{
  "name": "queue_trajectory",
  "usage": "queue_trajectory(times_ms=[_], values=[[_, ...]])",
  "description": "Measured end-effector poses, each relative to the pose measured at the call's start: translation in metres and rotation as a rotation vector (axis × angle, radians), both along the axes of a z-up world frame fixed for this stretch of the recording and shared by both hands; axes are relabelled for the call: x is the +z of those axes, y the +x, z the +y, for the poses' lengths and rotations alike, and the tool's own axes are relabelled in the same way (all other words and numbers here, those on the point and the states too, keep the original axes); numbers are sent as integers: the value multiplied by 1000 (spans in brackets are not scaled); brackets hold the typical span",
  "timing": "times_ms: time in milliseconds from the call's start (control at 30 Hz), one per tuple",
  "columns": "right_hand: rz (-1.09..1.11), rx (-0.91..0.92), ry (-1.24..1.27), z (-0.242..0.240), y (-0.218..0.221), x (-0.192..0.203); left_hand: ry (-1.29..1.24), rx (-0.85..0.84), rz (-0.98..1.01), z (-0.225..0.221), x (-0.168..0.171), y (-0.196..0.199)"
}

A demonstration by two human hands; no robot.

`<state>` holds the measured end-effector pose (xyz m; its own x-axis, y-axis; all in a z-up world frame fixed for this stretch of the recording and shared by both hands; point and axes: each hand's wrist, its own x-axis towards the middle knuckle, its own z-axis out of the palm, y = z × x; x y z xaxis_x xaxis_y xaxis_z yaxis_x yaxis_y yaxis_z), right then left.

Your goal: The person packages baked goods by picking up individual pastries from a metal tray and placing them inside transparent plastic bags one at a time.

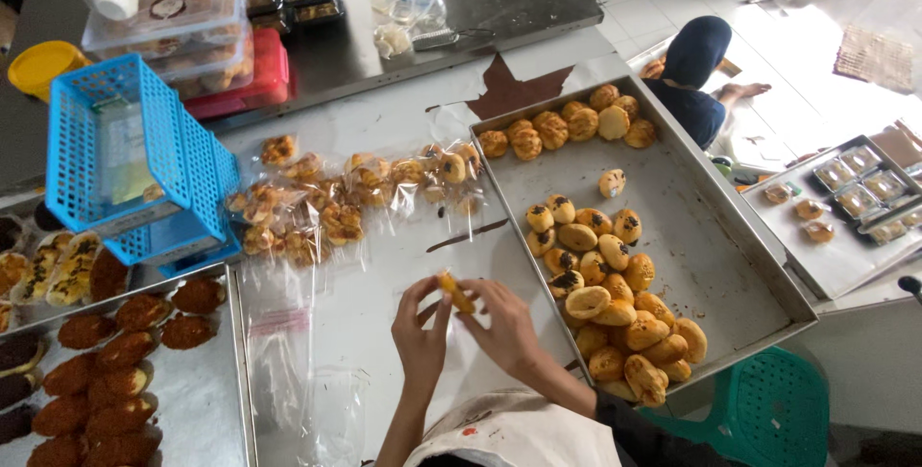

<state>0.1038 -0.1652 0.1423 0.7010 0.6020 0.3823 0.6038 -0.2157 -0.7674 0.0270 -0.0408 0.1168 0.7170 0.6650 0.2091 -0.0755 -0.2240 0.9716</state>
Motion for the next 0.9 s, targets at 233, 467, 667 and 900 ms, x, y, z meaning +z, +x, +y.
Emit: queue_trajectory(times_ms=[233, 467, 667, 900], values=[[-163, -39, 9, 3, -11, 1, -39, 112, 12, -4, -16, 6], [-166, 19, -198, 2, -8, -17, 335, 181, 138, -6, -23, 5], [-142, -23, -220, -6, -8, -10, 596, 220, -84, -7, -10, 3], [-176, -36, -484, 4, -3, -20, 685, 236, -144, -16, -16, 1]])
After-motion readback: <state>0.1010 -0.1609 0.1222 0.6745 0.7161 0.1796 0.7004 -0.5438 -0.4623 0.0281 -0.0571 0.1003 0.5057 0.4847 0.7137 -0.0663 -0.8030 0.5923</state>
